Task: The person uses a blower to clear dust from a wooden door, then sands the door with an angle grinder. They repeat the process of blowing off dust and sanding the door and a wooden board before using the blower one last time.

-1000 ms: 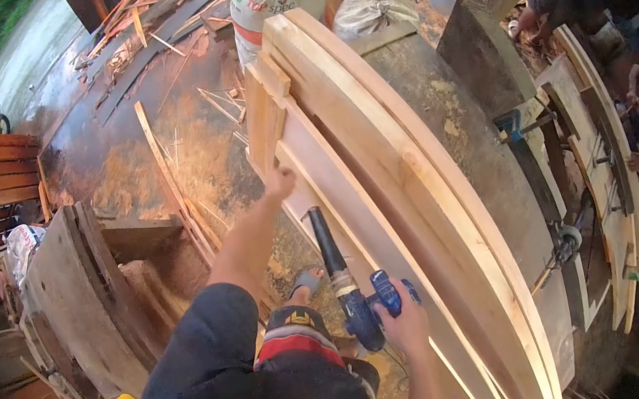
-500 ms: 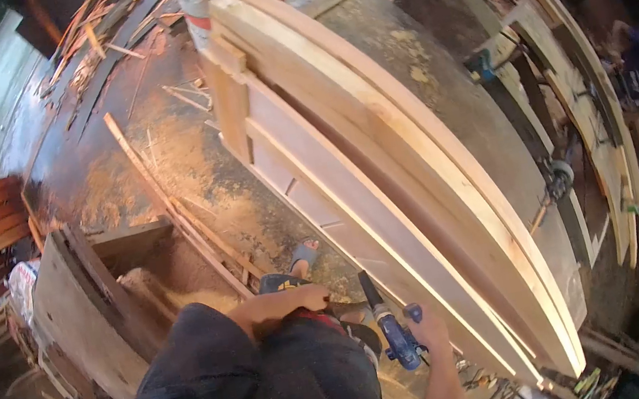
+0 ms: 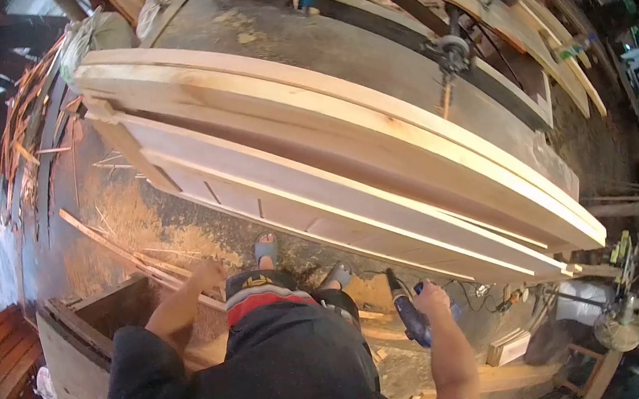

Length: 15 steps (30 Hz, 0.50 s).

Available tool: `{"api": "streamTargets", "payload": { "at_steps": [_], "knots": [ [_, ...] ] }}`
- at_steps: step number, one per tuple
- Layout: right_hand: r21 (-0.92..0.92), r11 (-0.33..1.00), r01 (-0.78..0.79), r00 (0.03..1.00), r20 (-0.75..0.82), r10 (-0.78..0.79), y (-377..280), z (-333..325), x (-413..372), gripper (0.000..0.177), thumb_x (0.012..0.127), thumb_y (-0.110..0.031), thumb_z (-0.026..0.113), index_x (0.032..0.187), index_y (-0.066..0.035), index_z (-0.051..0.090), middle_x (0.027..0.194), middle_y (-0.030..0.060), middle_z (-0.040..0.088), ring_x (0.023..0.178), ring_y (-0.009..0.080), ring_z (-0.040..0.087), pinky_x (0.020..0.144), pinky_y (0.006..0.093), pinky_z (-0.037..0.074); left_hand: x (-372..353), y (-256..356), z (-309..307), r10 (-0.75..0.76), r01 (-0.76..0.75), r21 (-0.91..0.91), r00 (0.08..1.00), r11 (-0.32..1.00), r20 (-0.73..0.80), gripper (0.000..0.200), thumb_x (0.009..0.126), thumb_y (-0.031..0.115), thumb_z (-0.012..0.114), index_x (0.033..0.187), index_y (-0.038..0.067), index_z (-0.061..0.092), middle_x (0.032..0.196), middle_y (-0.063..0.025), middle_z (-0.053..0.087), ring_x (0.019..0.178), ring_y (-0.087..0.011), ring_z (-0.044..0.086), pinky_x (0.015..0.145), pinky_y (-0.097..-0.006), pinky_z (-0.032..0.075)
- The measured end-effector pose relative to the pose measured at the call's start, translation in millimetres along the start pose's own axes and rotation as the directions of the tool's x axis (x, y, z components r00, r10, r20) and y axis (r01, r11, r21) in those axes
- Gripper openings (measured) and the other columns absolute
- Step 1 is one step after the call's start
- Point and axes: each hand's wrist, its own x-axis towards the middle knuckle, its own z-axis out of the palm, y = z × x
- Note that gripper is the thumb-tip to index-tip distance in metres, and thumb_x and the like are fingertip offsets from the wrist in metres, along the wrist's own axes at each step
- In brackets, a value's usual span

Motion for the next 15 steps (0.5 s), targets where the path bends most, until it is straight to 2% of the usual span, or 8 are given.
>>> {"api": "streamTargets", "payload": {
  "at_steps": [2, 4, 6, 9, 10, 13, 14, 15],
  "knots": [
    [0.191, 0.966, 0.174, 0.980, 0.058, -0.188, 46, -3, -7, 0.055, 0.080, -0.033, 0.073, 0.126, -0.006, 0.060, 0.114, 0.0236, 0.069, 0.107, 0.0353, 0.067, 0.092, 0.0449, 0.053, -13, 41, 28, -0.153, 0.174, -0.250, 0.983, 0.952, 0.100, 0.030, 0.086, 0.036, 0.064, 0.090, 0.009, 0.077, 0.083, -0.0134, 0.073, 0.088, -0.0323, 0.071, 0.082, -0.0412, 0.056],
    [0.388, 0.889, 0.241, 0.935, 0.152, -0.320, 92, -10, -10, 0.053, 0.073, -0.034, 0.080, 0.114, -0.004, 0.066, 0.100, 0.0229, 0.071, 0.096, 0.0354, 0.069, 0.085, 0.0446, 0.054, -28, 106, 51, -0.019, 0.022, -0.033, 0.997, 0.999, 0.080, 0.035, 0.089, 0.038, 0.065, 0.092, 0.005, 0.076, 0.093, -0.0161, 0.073, 0.089, -0.0341, 0.070, 0.083, -0.0415, 0.055],
    [0.299, 0.907, 0.296, 0.901, 0.229, -0.369, 136, 5, 8, 0.060, 0.070, -0.041, 0.082, 0.116, -0.005, 0.067, 0.106, 0.0227, 0.071, 0.105, 0.0365, 0.067, 0.090, 0.0430, 0.053, -33, 140, 101, 0.169, -0.179, -0.085, 0.980, 0.980, -0.104, 0.038, 0.091, 0.040, 0.063, 0.091, 0.003, 0.075, 0.098, -0.0189, 0.072, 0.090, -0.0362, 0.069, 0.083, -0.0427, 0.053],
    [-0.039, 0.939, 0.341, 0.915, 0.242, -0.322, 167, 36, 24, 0.051, 0.071, -0.037, 0.078, 0.114, -0.009, 0.070, 0.108, 0.0197, 0.072, 0.109, 0.0346, 0.067, 0.093, 0.0432, 0.051, -58, 176, 122, 0.096, -0.138, -0.222, 0.977, 0.965, -0.190, 0.042, 0.093, 0.042, 0.062, 0.095, 0.002, 0.073, 0.094, -0.0223, 0.070, 0.089, -0.0359, 0.069, 0.082, -0.0428, 0.051],
    [-0.117, 0.938, 0.327, 0.933, 0.194, -0.302, 186, 59, 44, 0.047, 0.072, -0.034, 0.076, 0.112, -0.012, 0.071, 0.108, 0.0186, 0.072, 0.107, 0.0337, 0.068, 0.097, 0.0455, 0.049, -71, 180, 120, 0.105, -0.193, -0.269, 0.945, 0.944, -0.309, 0.040, 0.094, 0.039, 0.061, 0.095, 0.001, 0.071, 0.090, -0.0233, 0.069, 0.085, -0.0310, 0.069, 0.074, -0.0419, 0.052],
    [-0.262, 0.919, 0.296, 0.955, 0.073, -0.287, 204, 53, 41, 0.032, 0.070, -0.018, 0.072, 0.102, -0.016, 0.075, 0.108, 0.0112, 0.073, 0.109, 0.0297, 0.066, 0.104, 0.0575, 0.040, -56, 110, 144, -0.018, -0.021, -0.444, 0.996, 0.896, -0.084, 0.038, 0.095, 0.037, 0.062, 0.096, 0.001, 0.070, 0.081, -0.0168, 0.069, 0.079, -0.0248, 0.067, 0.065, -0.0395, 0.051],
    [-0.221, 0.913, 0.343, 0.929, -0.063, -0.365, 217, 39, 22, 0.034, 0.067, -0.014, 0.072, 0.102, -0.016, 0.075, 0.107, 0.0095, 0.072, 0.112, 0.0301, 0.063, 0.107, 0.0604, 0.034, -92, 147, 126, -0.095, 0.095, -0.605, 0.995, 0.791, 0.032, 0.038, 0.096, 0.039, 0.062, 0.098, 0.001, 0.068, 0.084, -0.0081, 0.068, 0.073, -0.0203, 0.064, 0.057, -0.0379, 0.050],
    [-0.191, 0.901, 0.390, 0.881, -0.208, -0.425, 231, 18, 5, 0.037, 0.065, -0.011, 0.072, 0.101, -0.016, 0.075, 0.107, 0.0078, 0.071, 0.116, 0.0306, 0.059, 0.109, 0.0632, 0.029, -117, 172, 111, -0.118, 0.182, -0.619, 0.983, 0.764, 0.143, 0.039, 0.096, 0.039, 0.062, 0.100, 0.001, 0.068, 0.086, -0.0065, 0.067, 0.075, -0.0191, 0.064, 0.060, -0.0363, 0.050]
  ]
}}
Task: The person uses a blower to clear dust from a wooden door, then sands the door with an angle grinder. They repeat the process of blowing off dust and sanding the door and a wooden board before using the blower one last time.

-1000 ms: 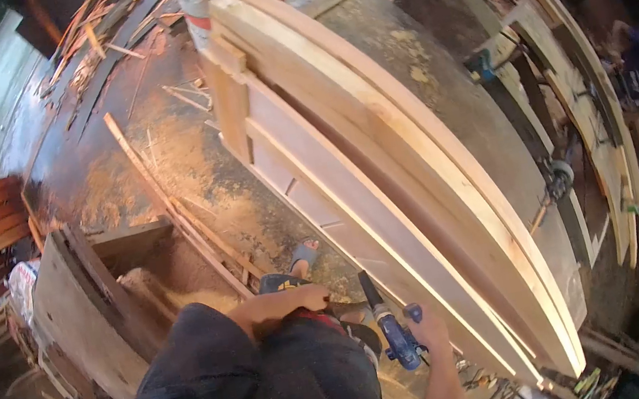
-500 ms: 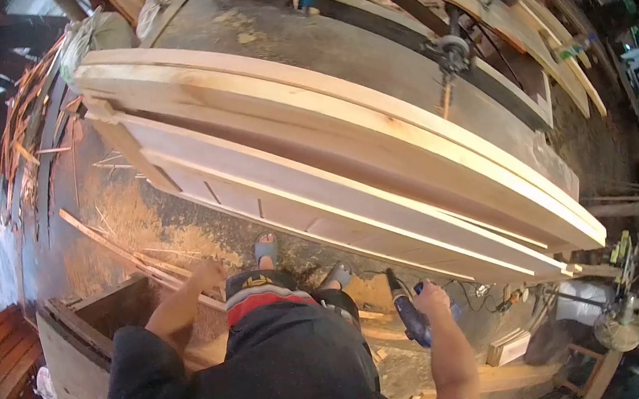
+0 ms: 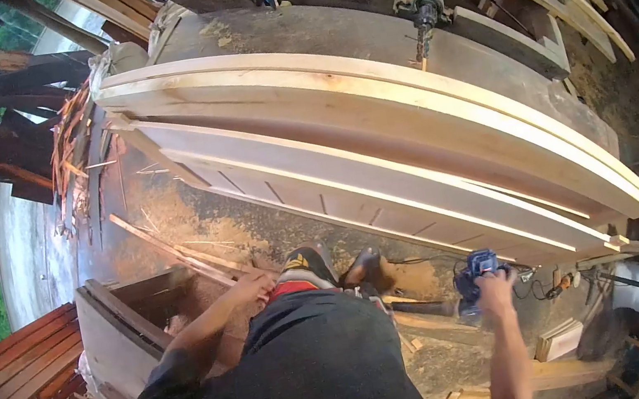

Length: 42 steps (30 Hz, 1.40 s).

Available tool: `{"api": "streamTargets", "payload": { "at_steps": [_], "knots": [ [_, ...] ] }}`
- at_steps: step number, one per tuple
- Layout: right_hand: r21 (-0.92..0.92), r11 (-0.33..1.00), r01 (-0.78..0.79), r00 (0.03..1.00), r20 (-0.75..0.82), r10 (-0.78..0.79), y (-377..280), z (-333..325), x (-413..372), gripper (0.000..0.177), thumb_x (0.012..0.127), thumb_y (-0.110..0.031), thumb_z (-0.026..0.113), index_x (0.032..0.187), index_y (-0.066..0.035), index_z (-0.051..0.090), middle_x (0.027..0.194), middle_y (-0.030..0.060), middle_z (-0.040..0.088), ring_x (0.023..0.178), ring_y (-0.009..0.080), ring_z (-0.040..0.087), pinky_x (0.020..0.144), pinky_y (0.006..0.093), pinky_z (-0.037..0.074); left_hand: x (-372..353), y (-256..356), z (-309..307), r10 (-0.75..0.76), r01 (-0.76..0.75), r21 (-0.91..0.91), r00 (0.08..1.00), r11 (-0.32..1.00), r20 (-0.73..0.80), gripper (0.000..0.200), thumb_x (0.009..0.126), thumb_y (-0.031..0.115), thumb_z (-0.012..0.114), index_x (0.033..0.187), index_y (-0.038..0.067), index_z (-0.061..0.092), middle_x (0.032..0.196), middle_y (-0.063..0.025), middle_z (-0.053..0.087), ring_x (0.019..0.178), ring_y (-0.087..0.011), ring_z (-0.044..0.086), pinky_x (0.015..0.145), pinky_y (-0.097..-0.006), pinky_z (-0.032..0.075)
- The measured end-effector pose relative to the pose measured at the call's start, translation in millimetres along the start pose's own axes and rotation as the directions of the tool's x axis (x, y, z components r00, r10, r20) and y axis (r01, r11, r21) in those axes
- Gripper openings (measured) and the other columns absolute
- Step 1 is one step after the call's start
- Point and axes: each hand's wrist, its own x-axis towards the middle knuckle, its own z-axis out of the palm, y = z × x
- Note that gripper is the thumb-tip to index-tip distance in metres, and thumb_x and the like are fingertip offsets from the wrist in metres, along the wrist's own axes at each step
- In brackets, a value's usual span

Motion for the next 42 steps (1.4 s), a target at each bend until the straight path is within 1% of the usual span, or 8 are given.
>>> {"api": "streamTargets", "payload": {
  "at_steps": [5, 20, 23, 30, 33, 37, 40, 42],
  "knots": [
    [0.378, 0.891, 0.251, 0.937, -0.326, -0.125, 13, -123, -68, 0.040, 0.058, 0.003, 0.071, 0.096, -0.006, 0.070, 0.104, 0.0079, 0.067, 0.118, 0.0350, 0.052, 0.109, 0.0565, 0.033, -86, 42, 17, 0.102, -0.196, 0.269, 0.939, 0.943, 0.328, 0.042, 0.099, 0.039, 0.060, 0.110, -0.001, 0.065, 0.100, -0.0048, 0.066, 0.091, -0.0134, 0.061, 0.079, -0.0288, 0.050],
    [0.392, 0.836, 0.383, 0.824, -0.554, -0.118, 60, -254, -180, 0.030, 0.056, -0.013, 0.073, 0.079, 0.000, 0.060, 0.085, 0.0111, 0.059, 0.095, 0.0342, 0.052, 0.090, 0.0410, 0.042, -11, 30, 31, 0.326, -0.318, 0.370, 0.944, 0.873, 0.044, 0.025, 0.093, 0.026, 0.067, 0.099, 0.002, 0.071, 0.089, -0.0081, 0.071, 0.087, -0.0153, 0.065, 0.078, -0.0307, 0.051],
    [0.692, 0.541, 0.478, 0.785, -0.613, 0.092, 58, -206, -183, 0.032, 0.058, -0.010, 0.075, 0.088, -0.002, 0.066, 0.094, 0.0134, 0.065, 0.106, 0.0333, 0.056, 0.096, 0.0452, 0.042, 11, 103, 110, 0.459, -0.509, 0.242, 0.857, 0.826, 0.237, 0.023, 0.096, 0.022, 0.066, 0.108, 0.003, 0.066, 0.098, -0.0074, 0.069, 0.093, -0.0159, 0.064, 0.083, -0.0313, 0.051],
    [0.528, 0.848, -0.034, 0.813, -0.479, 0.331, -1, -110, -156, 0.045, 0.060, -0.001, 0.075, 0.105, -0.007, 0.070, 0.119, 0.0143, 0.064, 0.113, 0.0368, 0.052, 0.104, 0.0439, 0.042, -38, 193, 220, 0.156, -0.553, 0.123, 0.431, 0.824, 0.889, 0.050, 0.093, 0.013, 0.070, 0.140, 0.008, 0.050, 0.124, -0.0103, 0.061, 0.107, -0.0165, 0.058, 0.089, -0.0340, 0.050],
    [0.703, 0.704, -0.103, 0.642, -0.494, 0.587, -44, -54, -156, 0.049, 0.061, -0.019, 0.091, 0.105, -0.009, 0.072, 0.116, 0.0128, 0.066, 0.110, 0.0351, 0.055, 0.100, 0.0440, 0.043, -26, 204, 244, 0.147, -0.005, -0.199, 0.690, 0.980, 0.709, 0.049, 0.094, 0.008, 0.068, 0.139, 0.009, 0.048, 0.132, -0.0128, 0.057, 0.119, -0.0252, 0.058, 0.099, -0.0425, 0.051],
    [0.966, 0.250, -0.062, 0.686, -0.140, 0.714, -123, -32, -154, 0.059, 0.072, -0.029, 0.089, 0.119, -0.004, 0.066, 0.127, 0.0148, 0.060, 0.118, 0.0298, 0.056, 0.103, 0.0422, 0.044, -69, 255, 295, 0.394, -0.097, -0.449, 0.664, 0.888, 0.636, 0.011, 0.089, 0.000, 0.068, 0.097, 0.004, 0.061, 0.121, -0.0177, 0.062, 0.118, -0.0292, 0.058, 0.103, -0.0447, 0.049],
    [0.496, -0.660, 0.565, 0.699, 0.138, 0.702, -180, 55, -116, 0.046, 0.092, -0.040, 0.065, 0.121, -0.004, 0.064, 0.123, 0.0134, 0.062, 0.110, 0.0261, 0.062, 0.090, 0.0414, 0.052, -86, 261, 293, 0.364, -0.491, -0.123, 0.432, 0.862, 0.825, 0.020, 0.084, 0.003, 0.074, 0.100, 0.005, 0.063, 0.112, -0.0122, 0.065, 0.110, -0.0239, 0.061, 0.102, -0.0384, 0.046],
    [0.047, -0.770, 0.637, 0.735, 0.265, 0.624, -212, 84, -83, 0.041, 0.098, -0.042, 0.055, 0.118, -0.008, 0.066, 0.108, 0.0109, 0.068, 0.094, 0.0226, 0.068, 0.073, 0.0396, 0.057, -79, 250, 294, 0.388, -0.730, -0.261, 0.006, 0.632, 0.922, 0.031, 0.076, 0.005, 0.074, 0.107, 0.004, 0.068, 0.105, -0.0101, 0.068, 0.101, -0.0206, 0.064, 0.095, -0.0338, 0.049]
  ]
}}
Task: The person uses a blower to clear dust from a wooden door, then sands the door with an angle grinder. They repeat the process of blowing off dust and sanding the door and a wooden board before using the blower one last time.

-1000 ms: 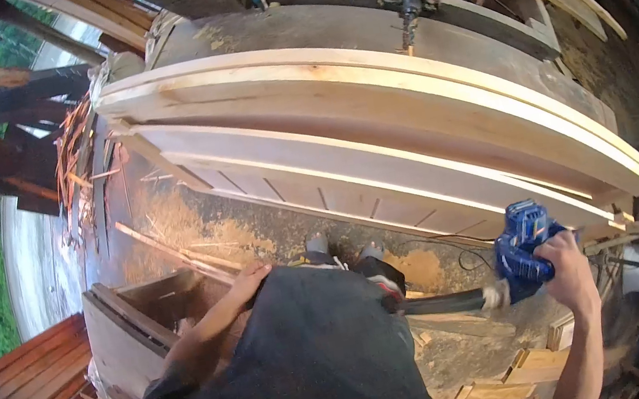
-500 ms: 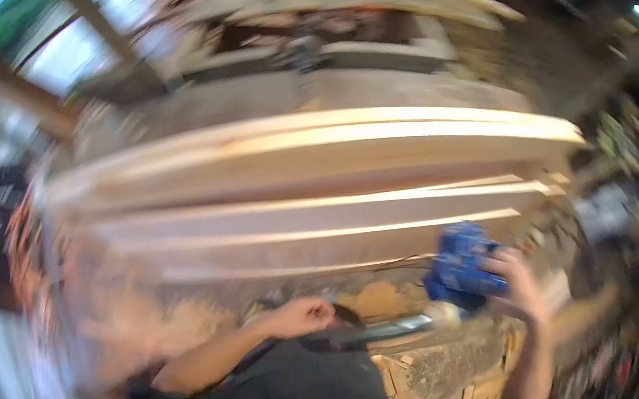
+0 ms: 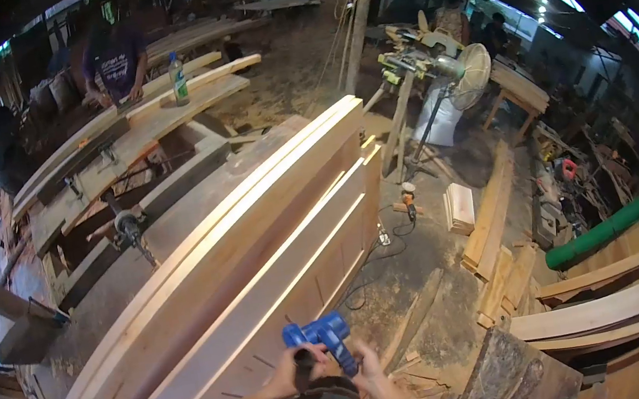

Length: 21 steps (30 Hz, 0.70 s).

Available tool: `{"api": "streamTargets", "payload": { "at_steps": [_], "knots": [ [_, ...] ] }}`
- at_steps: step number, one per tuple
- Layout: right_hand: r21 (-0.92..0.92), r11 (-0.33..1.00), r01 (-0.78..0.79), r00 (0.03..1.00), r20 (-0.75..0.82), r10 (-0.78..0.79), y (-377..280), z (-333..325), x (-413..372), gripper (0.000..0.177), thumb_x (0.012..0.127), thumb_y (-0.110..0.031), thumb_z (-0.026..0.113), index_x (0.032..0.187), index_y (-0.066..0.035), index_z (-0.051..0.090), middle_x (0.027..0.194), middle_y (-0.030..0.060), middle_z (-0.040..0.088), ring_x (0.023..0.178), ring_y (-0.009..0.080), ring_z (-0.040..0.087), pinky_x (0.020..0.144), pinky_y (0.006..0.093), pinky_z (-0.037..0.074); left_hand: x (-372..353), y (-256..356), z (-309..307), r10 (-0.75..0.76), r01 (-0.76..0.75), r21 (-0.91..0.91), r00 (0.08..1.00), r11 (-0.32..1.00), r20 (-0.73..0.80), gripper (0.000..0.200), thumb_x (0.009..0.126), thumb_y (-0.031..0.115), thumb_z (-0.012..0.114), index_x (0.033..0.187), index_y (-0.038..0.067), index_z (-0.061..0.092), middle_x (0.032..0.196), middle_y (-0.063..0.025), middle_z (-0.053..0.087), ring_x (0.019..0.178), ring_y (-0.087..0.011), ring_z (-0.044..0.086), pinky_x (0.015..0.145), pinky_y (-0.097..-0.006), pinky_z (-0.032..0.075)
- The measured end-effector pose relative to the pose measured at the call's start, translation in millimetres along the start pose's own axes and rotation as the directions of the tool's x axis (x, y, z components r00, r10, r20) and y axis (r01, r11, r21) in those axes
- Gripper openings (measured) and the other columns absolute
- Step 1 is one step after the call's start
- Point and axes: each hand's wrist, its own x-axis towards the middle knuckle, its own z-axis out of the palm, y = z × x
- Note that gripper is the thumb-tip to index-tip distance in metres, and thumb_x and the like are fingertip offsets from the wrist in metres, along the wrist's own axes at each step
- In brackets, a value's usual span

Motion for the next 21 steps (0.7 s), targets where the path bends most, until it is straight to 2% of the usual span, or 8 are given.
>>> {"api": "streamTargets", "payload": {
  "at_steps": [2, 5, 8, 9, 10, 14, 18, 21],
  "knots": [
    [0.101, 0.957, -0.273, 0.962, 0.058, 0.268, 38, 9, -7, 0.031, 0.101, -0.032, 0.052, 0.114, -0.007, 0.065, 0.109, 0.0119, 0.069, 0.093, 0.0221, 0.069, 0.077, 0.0414, 0.059, 1, 3, 6, -0.167, 0.053, 0.409, 0.954, 0.911, 0.249, 0.019, 0.078, 0.006, 0.077, 0.092, 0.004, 0.064, 0.105, -0.0119, 0.067, 0.109, -0.0300, 0.064, 0.103, -0.0415, 0.047],
    [0.040, 0.952, -0.303, 0.950, 0.095, 0.298, 77, -30, -5, 0.024, 0.101, -0.018, 0.051, 0.113, -0.001, 0.063, 0.109, 0.0161, 0.068, 0.097, 0.0300, 0.069, 0.083, 0.0466, 0.060, 11, 10, 0, -0.191, -0.167, 0.419, 0.701, 0.893, 0.687, 0.021, 0.078, 0.011, 0.073, 0.096, 0.004, 0.063, 0.105, -0.0145, 0.066, 0.102, -0.0371, 0.062, 0.099, -0.0426, 0.047],
    [0.216, 0.895, -0.390, 0.911, 0.235, 0.340, 82, -57, 9, 0.026, 0.101, -0.018, 0.050, 0.114, 0.002, 0.062, 0.108, 0.0194, 0.068, 0.096, 0.0304, 0.070, 0.084, 0.0456, 0.061, -4, 36, -1, -0.214, -0.128, 0.426, 0.716, 0.896, 0.664, 0.028, 0.078, 0.011, 0.073, 0.103, 0.006, 0.063, 0.113, -0.0139, 0.063, 0.112, -0.0362, 0.059, 0.104, -0.0437, 0.043],
    [0.210, 0.897, -0.390, 0.897, 0.305, 0.319, 73, -49, 3, 0.025, 0.100, -0.018, 0.051, 0.109, 0.002, 0.062, 0.104, 0.0196, 0.068, 0.092, 0.0311, 0.071, 0.083, 0.0458, 0.061, -14, 16, -12, -0.041, -0.234, 0.313, 0.739, 0.920, 0.672, 0.044, 0.081, 0.012, 0.073, 0.122, 0.006, 0.059, 0.124, -0.0145, 0.060, 0.122, -0.0331, 0.056, 0.108, -0.0430, 0.039],
    [0.114, 0.950, -0.290, 0.957, 0.029, 0.289, 51, 22, -37, 0.021, 0.099, -0.020, 0.053, 0.099, -0.001, 0.063, 0.094, 0.0165, 0.067, 0.081, 0.0281, 0.069, 0.071, 0.0441, 0.060, -20, 23, -19, -0.057, -0.186, 0.368, 0.827, 0.911, 0.559, 0.049, 0.081, 0.016, 0.073, 0.126, 0.005, 0.057, 0.126, -0.0165, 0.060, 0.123, -0.0339, 0.056, 0.109, -0.0419, 0.038],
    [0.385, 0.864, -0.324, 0.936, -0.003, 0.352, 79, 3, -5, 0.015, 0.095, -0.020, 0.059, 0.086, -0.009, 0.062, 0.073, 0.0097, 0.060, 0.066, 0.0207, 0.062, 0.058, 0.0363, 0.051, -65, 30, -63, -0.218, 0.089, 0.528, 0.958, 0.844, 0.186, 0.078, 0.084, 0.032, 0.075, 0.146, -0.001, 0.042, 0.138, -0.0255, 0.053, 0.133, -0.0367, 0.048, 0.115, -0.0411, 0.033],
    [0.010, 0.965, -0.261, 0.962, -0.076, 0.261, 76, 18, -3, 0.016, 0.095, -0.020, 0.060, 0.086, -0.006, 0.062, 0.078, 0.0123, 0.063, 0.067, 0.0237, 0.063, 0.056, 0.0330, 0.051, -137, -75, -118, -0.687, 0.616, 0.367, 0.721, 0.697, 0.092, 0.083, 0.089, 0.043, 0.072, 0.150, -0.001, 0.037, 0.148, -0.0257, 0.045, 0.137, -0.0363, 0.044, 0.115, -0.0407, 0.033],
    [0.240, 0.907, -0.346, 0.938, 0.057, 0.343, 82, 19, -1, 0.016, 0.094, -0.019, 0.057, 0.089, -0.005, 0.062, 0.082, 0.0122, 0.065, 0.071, 0.0220, 0.064, 0.061, 0.0345, 0.053, -170, -106, -127, -0.817, 0.814, 0.276, 0.559, 0.511, -0.139, 0.070, 0.093, 0.045, 0.069, 0.143, 0.000, 0.050, 0.138, -0.0191, 0.057, 0.129, -0.0290, 0.053, 0.109, -0.0374, 0.039]
  ]
}}
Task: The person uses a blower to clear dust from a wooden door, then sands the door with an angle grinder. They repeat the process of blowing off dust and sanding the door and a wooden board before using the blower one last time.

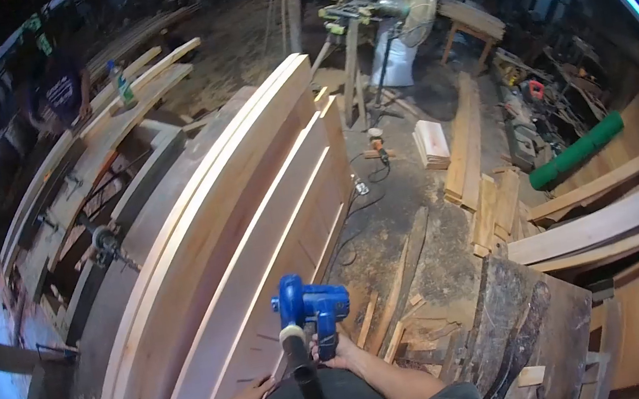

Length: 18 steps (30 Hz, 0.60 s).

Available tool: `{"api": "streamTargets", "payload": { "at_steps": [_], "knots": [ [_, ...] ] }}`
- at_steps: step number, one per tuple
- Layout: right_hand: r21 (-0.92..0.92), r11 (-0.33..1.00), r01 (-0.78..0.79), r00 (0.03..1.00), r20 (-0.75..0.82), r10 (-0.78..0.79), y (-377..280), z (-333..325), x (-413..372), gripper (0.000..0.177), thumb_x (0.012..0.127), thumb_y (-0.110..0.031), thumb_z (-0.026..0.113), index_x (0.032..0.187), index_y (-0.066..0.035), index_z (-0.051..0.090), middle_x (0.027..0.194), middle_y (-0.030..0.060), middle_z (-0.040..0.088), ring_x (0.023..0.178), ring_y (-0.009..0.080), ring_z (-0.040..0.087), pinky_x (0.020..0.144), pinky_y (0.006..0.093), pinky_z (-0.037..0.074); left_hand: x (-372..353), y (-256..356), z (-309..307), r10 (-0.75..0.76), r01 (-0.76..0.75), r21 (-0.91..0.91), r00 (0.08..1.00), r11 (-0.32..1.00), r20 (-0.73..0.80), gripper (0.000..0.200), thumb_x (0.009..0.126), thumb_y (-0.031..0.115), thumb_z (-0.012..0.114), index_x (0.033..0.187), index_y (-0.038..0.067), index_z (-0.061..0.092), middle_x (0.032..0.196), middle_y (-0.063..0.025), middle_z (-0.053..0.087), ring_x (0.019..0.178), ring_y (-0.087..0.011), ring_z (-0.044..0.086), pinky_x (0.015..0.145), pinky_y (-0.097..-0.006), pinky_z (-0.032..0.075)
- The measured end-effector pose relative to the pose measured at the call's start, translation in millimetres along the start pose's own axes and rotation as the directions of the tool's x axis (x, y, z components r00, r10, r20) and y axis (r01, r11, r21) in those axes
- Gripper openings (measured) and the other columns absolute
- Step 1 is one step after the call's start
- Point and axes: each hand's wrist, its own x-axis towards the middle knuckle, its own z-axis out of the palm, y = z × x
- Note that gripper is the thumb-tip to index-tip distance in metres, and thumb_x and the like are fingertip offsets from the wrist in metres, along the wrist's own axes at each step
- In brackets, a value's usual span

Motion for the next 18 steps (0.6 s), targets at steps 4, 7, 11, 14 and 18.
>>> {"api": "streamTargets", "payload": {
  "at_steps": [4, 7, 11, 14, 18],
  "knots": [
    [-0.110, 0.994, 0.026, 0.999, 0.034, -0.022, -45, -8, 1, 0.013, 0.092, -0.017, 0.061, 0.090, -0.005, 0.065, 0.081, 0.0088, 0.065, 0.069, 0.0206, 0.061, 0.060, 0.0351, 0.051, -8, 6, -3, 0.080, -0.084, 0.006, 0.964, 0.996, 0.252, 0.050, 0.097, 0.039, 0.064, 0.130, 0.002, 0.061, 0.125, -0.0119, 0.064, 0.114, -0.0174, 0.057, 0.099, -0.0310, 0.044],
    [-0.626, 0.751, 0.210, 0.907, -0.162, -0.389, -103, -26, 14, 0.011, 0.089, -0.013, 0.064, 0.098, -0.006, 0.066, 0.080, 0.0076, 0.068, 0.066, 0.0199, 0.067, 0.061, 0.0359, 0.057, 0, -7, -16, 0.073, -0.085, 0.037, 0.965, 0.996, 0.253, 0.045, 0.096, 0.040, 0.066, 0.121, 0.003, 0.067, 0.117, -0.0100, 0.068, 0.106, -0.0142, 0.059, 0.090, -0.0284, 0.047],
    [-0.999, -0.002, 0.038, 0.442, 0.018, -0.897, -204, -90, 43, 0.041, 0.073, -0.011, 0.075, 0.109, 0.003, 0.063, 0.098, 0.0127, 0.069, 0.081, 0.0233, 0.068, 0.075, 0.0379, 0.054, -4, -7, -6, 0.167, -0.166, 0.076, 0.986, 0.983, -0.001, 0.047, 0.095, 0.046, 0.065, 0.114, 0.002, 0.069, 0.114, -0.0129, 0.068, 0.104, -0.0170, 0.060, 0.090, -0.0305, 0.047],
    [-0.995, 0.083, 0.057, 0.422, -0.052, -0.905, -233, -92, 41, 0.061, 0.071, -0.008, 0.076, 0.125, 0.006, 0.052, 0.110, 0.0173, 0.066, 0.097, 0.0257, 0.067, 0.082, 0.0402, 0.055, -32, 12, -1, 0.096, -0.122, 0.363, 0.991, 0.924, 0.088, 0.054, 0.094, 0.049, 0.064, 0.116, 0.000, 0.066, 0.111, -0.0176, 0.069, 0.102, -0.0215, 0.062, 0.093, -0.0341, 0.048],
    [-0.957, 0.259, -0.133, 0.780, -0.263, -0.568, -239, -81, 8, 0.033, 0.094, -0.021, 0.059, 0.118, 0.000, 0.058, 0.094, 0.0129, 0.068, 0.072, 0.0217, 0.068, 0.058, 0.0358, 0.055, -20, 41, -13, 0.199, -0.310, -0.209, 0.883, 0.928, -0.425, 0.043, 0.097, 0.037, 0.063, 0.118, 0.000, 0.067, 0.110, -0.0162, 0.070, 0.100, -0.0217, 0.065, 0.091, -0.0348, 0.050]
  ]
}}
